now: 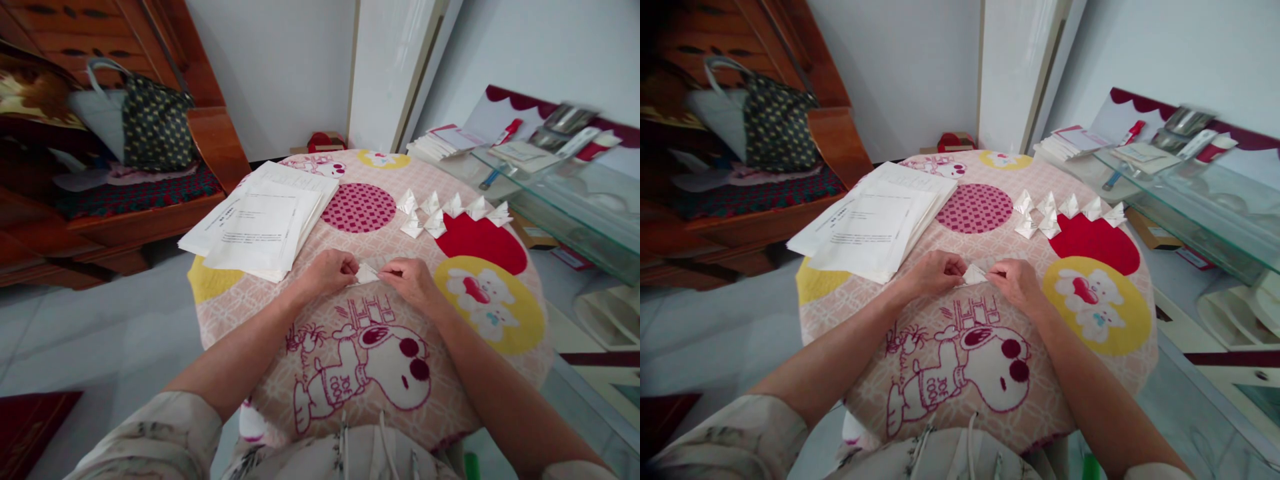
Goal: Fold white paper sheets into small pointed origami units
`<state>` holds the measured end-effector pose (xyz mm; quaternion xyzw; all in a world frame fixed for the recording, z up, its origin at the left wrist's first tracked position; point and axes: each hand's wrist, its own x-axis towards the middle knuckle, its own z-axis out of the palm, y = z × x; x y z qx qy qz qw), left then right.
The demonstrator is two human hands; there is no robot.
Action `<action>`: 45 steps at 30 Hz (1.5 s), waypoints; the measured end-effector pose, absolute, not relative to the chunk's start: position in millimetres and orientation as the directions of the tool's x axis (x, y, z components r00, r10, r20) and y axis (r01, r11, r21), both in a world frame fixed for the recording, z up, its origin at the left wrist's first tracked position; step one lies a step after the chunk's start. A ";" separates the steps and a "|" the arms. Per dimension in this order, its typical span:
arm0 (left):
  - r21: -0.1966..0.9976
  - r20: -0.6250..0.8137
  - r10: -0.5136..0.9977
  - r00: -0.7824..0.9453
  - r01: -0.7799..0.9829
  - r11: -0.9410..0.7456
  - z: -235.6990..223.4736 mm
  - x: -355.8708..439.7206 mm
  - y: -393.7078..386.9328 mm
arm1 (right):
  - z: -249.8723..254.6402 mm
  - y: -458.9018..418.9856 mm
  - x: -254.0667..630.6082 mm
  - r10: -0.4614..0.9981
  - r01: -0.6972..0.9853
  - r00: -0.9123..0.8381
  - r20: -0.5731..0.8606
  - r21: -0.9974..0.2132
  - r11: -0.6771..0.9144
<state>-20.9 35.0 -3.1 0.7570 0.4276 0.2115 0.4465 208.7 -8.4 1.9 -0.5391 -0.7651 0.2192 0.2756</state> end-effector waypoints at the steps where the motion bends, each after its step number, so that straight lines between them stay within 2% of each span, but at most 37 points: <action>1: 0.854 -0.070 0.841 0.537 0.467 -0.227 -2.6 -20.8 34.8 | 2.7 -7.8 209.6 0.955 0.701 -0.261 0.141 -0.653 0.288; 5: 0.837 -0.074 0.859 0.507 0.500 -0.223 -3.9 -20.6 35.8 | 5.3 -4.2 210.5 0.964 0.679 -0.263 0.042 -0.701 0.216; 11: 0.802 -0.063 0.877 0.477 0.547 -0.240 -2.7 -19.6 37.7 | 8.4 1.0 204.8 0.971 0.734 -0.237 0.004 -0.654 0.182; 17: 0.666 -0.037 0.898 0.439 0.680 -0.305 9.8 -12.8 30.9 | 9.6 3.0 202.0 0.978 0.762 -0.205 -0.027 -0.632 0.142; 22: 0.605 0.019 0.906 0.423 0.717 -0.347 8.3 -9.6 28.2 | 7.5 5.0 200.7 0.981 0.780 -0.192 -0.020 -0.610 0.140; 27: 0.581 0.017 0.906 0.424 0.733 -0.354 6.2 -7.7 28.8 | 6.4 5.4 199.9 0.986 0.804 -0.167 -0.011 -0.581 0.130; 35: 0.588 0.018 0.883 0.470 0.709 -0.389 2.6 -9.1 34.1 | 6.3 3.6 198.2 0.990 0.792 -0.141 0.007 -0.599 0.117; 45: 0.568 0.013 0.888 0.460 0.728 -0.385 1.7 -8.3 33.8 | 10.2 1.8 203.1 0.993 0.747 -0.083 -0.084 -0.664 0.006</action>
